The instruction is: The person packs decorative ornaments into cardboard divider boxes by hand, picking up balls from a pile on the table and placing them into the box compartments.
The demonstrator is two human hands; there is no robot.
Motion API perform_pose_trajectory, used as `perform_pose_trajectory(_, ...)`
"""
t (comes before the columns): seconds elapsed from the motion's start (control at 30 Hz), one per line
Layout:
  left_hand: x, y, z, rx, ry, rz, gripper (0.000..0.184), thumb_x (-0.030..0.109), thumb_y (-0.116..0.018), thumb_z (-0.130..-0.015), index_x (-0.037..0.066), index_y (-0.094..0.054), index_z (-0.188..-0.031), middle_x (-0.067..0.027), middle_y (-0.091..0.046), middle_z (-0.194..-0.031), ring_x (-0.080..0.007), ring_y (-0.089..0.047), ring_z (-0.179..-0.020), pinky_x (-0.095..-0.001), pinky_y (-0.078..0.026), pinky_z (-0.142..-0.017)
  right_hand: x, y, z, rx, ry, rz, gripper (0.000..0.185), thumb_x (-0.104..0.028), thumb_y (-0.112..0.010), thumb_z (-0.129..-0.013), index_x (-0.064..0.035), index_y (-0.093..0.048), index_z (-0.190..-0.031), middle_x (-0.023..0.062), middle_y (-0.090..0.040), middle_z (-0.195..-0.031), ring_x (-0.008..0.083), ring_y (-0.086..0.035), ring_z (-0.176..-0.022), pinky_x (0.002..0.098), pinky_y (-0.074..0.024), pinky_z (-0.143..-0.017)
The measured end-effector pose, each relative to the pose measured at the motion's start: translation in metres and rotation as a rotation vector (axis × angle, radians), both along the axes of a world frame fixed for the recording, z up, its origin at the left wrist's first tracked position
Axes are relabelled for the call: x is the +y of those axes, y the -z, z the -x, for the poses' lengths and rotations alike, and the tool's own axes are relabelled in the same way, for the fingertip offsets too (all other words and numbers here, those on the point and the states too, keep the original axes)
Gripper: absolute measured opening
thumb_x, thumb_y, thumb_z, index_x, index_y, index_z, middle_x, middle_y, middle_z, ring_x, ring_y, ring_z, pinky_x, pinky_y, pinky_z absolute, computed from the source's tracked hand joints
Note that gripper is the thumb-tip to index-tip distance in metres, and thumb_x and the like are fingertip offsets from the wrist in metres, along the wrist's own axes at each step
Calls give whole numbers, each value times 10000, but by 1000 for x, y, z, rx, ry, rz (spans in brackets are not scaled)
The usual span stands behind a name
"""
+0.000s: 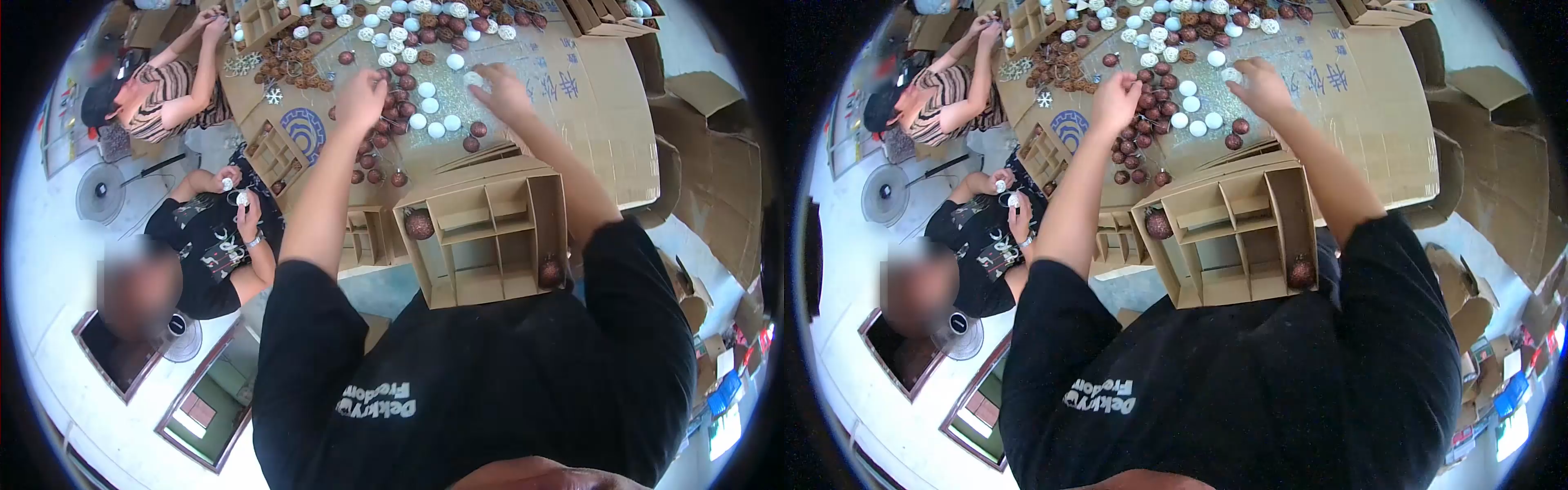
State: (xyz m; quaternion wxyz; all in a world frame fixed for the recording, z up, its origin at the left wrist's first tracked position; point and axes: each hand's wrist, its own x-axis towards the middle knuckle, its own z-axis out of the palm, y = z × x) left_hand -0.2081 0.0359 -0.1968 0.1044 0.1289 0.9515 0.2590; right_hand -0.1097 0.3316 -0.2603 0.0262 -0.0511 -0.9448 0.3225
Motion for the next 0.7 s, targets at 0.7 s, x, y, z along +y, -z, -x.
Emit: perform_pose_trajectory(0.7, -66, -126, -56, -312, -36, -921, 397, 146, -702, -935, -30, -601, -1276, -78, -686, -1133, -172, -667, -1015, -306, -526, -885, -4, -270, -224, -9, -205, -124, 302, -222, -750, -879, -80, -704, -1141, 138, -580, -1184, 324, -600, -1065, 425, -539, -887)
